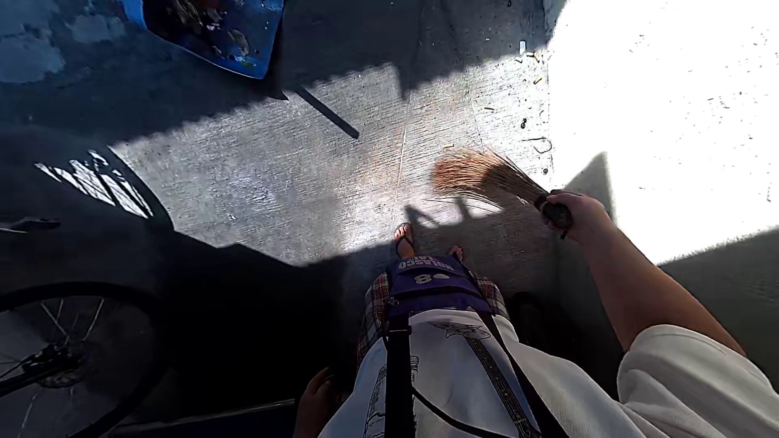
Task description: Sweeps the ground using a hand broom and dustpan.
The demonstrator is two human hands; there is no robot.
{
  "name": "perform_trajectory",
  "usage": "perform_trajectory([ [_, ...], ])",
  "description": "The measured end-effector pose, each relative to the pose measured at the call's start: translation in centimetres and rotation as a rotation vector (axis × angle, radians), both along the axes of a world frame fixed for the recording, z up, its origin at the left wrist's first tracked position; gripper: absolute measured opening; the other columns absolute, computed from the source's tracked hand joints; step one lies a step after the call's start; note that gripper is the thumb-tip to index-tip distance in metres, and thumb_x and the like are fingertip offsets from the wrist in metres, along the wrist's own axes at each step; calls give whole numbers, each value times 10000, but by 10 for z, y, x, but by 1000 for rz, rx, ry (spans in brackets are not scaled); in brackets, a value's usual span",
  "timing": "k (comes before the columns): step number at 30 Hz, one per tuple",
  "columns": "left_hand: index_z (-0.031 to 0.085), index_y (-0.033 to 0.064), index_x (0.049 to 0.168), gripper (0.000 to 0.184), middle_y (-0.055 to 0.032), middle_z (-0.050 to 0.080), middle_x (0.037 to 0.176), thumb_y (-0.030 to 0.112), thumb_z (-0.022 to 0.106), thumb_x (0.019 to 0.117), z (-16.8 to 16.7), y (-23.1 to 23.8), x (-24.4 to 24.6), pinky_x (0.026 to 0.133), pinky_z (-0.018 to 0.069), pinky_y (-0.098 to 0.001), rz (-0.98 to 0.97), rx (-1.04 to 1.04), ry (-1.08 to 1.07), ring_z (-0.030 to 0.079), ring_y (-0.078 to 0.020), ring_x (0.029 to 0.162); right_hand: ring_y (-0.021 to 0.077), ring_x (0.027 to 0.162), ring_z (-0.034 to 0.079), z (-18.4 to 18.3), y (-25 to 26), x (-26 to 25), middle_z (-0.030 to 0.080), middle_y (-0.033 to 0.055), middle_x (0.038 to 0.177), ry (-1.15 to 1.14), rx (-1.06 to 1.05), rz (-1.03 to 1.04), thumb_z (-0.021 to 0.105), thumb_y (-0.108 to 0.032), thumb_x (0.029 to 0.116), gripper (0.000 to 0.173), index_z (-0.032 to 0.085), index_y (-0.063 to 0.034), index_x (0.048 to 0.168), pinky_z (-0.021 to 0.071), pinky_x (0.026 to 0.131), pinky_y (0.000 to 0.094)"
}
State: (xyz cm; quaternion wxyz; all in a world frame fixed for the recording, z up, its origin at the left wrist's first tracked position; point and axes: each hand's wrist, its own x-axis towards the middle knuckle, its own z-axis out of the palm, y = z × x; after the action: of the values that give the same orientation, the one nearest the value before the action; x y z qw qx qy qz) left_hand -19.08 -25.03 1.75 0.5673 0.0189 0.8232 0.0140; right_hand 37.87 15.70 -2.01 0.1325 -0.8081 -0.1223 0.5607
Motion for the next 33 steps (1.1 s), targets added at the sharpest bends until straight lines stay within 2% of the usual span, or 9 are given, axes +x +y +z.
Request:
perform_trajectory([
  [3, 536, 18, 1428, 391, -204, 661, 1288, 130, 536, 1053, -12, -7, -4, 930, 548, -465, -54, -9, -1, 680, -273, 1067, 182, 680, 632, 26, -5, -17, 658, 106, 986, -5, 84, 9, 573, -254, 992, 439, 535, -142, 1415, 547, 565, 337],
  [7, 580, 41, 1399, 361, -172, 665, 1315, 134, 523, 1055, -18, 38, -5, 1068, 485, -487, -340, 34, -56, 644, -278, 1215, 232, 655, 660, 52, -50, -103, 673, 157, 978, 151, 59, -45, 589, -175, 1021, 551, 431, -220, 1546, 578, 559, 371],
  [12, 548, 27, 1431, 377, -192, 633, 1363, 136, 489, 1075, -13, 145, -15, 1093, 467, -472, -465, 212, 12, 619, -285, 1261, 229, 915, 687, 6, -41, -206, 685, 157, 1115, 475, -38, 36, 651, -113, 959, 461, 560, -55, 1407, 592, 773, 397],
  [14, 544, 45, 1440, 384, -170, 632, 1375, 137, 490, 1072, -6, 185, -22, 1070, 486, -448, -447, 277, 65, 619, -257, 1260, 233, 896, 668, -26, -11, -228, 672, 169, 1116, 495, -82, 106, 673, -135, 945, 451, 579, -49, 1377, 576, 762, 402],
  [18, 542, 61, 1442, 386, -154, 624, 1387, 136, 489, 1067, 17, 235, -33, 1020, 515, -448, -384, 300, 145, 627, -246, 1239, 137, 670, 608, -74, 51, -180, 660, 89, 984, 467, -60, 86, 605, -267, 1015, 397, 575, -125, 1385, 532, 584, 290],
  [24, 544, -1, 1419, 377, -218, 643, 1329, 96, 521, 1055, 19, 246, -16, 1029, 509, -466, -326, 126, 70, 647, -293, 1201, 197, 633, 626, -20, 121, -51, 663, 122, 899, 130, 71, -260, 558, -257, 1024, 402, 553, -148, 1410, 537, 547, 336],
  [28, 558, 46, 1433, 388, -181, 667, 1318, 157, 529, 1062, 9, 284, 6, 1080, 481, -495, -586, 5, -12, 655, -298, 1210, 208, 674, 664, 34, 148, -80, 670, 143, 1005, 248, 100, -103, 563, -147, 1022, 549, 405, -137, 1548, 580, 567, 346],
  [32, 545, 82, 1459, 405, -157, 627, 1397, 166, 504, 1065, 15, 377, 12, 1120, 459, -494, -839, 102, 5, 618, -286, 1278, 145, 975, 669, 15, 200, -133, 677, 127, 1202, 416, 112, 62, 617, -143, 1011, 465, 519, -41, 1454, 557, 859, 327],
  [33, 547, 71, 1459, 408, -173, 612, 1413, 152, 499, 1062, 19, 406, 8, 1126, 450, -502, -877, 158, 50, 606, -304, 1291, 141, 941, 671, 3, 216, -144, 687, 118, 1145, 425, 113, 86, 633, -138, 999, 425, 558, -39, 1406, 564, 834, 329],
])
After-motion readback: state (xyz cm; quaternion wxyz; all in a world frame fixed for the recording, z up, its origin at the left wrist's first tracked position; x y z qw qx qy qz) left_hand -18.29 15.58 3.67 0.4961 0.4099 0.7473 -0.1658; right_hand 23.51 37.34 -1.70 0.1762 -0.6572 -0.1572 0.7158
